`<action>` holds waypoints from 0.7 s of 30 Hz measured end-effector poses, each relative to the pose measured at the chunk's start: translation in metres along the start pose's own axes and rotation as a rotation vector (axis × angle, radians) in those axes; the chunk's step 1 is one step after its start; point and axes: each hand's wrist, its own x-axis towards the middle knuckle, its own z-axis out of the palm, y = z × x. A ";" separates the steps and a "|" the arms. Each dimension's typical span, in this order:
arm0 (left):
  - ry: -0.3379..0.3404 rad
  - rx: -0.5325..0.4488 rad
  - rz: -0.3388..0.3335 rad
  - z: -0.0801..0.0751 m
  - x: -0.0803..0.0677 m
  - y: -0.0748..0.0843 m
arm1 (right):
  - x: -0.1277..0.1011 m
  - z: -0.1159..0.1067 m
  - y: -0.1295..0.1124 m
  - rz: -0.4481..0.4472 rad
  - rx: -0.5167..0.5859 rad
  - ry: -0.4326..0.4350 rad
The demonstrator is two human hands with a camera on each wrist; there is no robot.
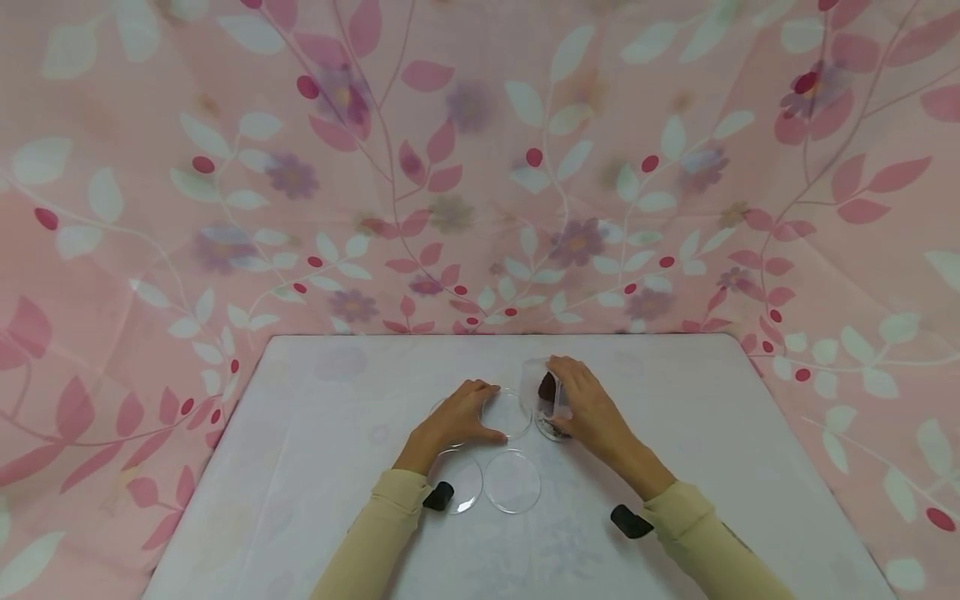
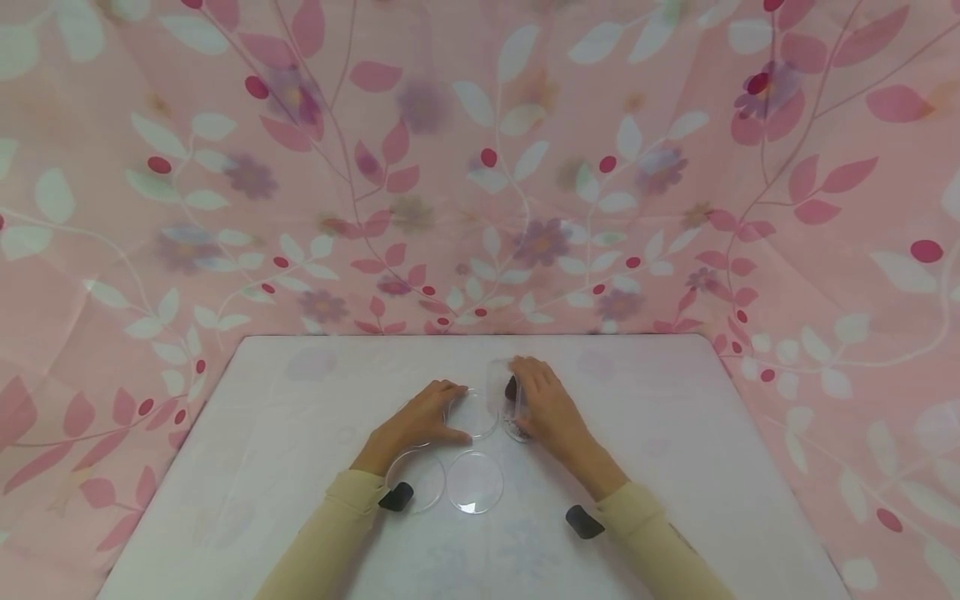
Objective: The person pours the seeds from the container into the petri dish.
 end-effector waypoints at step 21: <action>0.004 -0.001 0.001 0.000 0.000 0.001 | 0.006 -0.002 -0.012 -0.191 -0.277 -0.070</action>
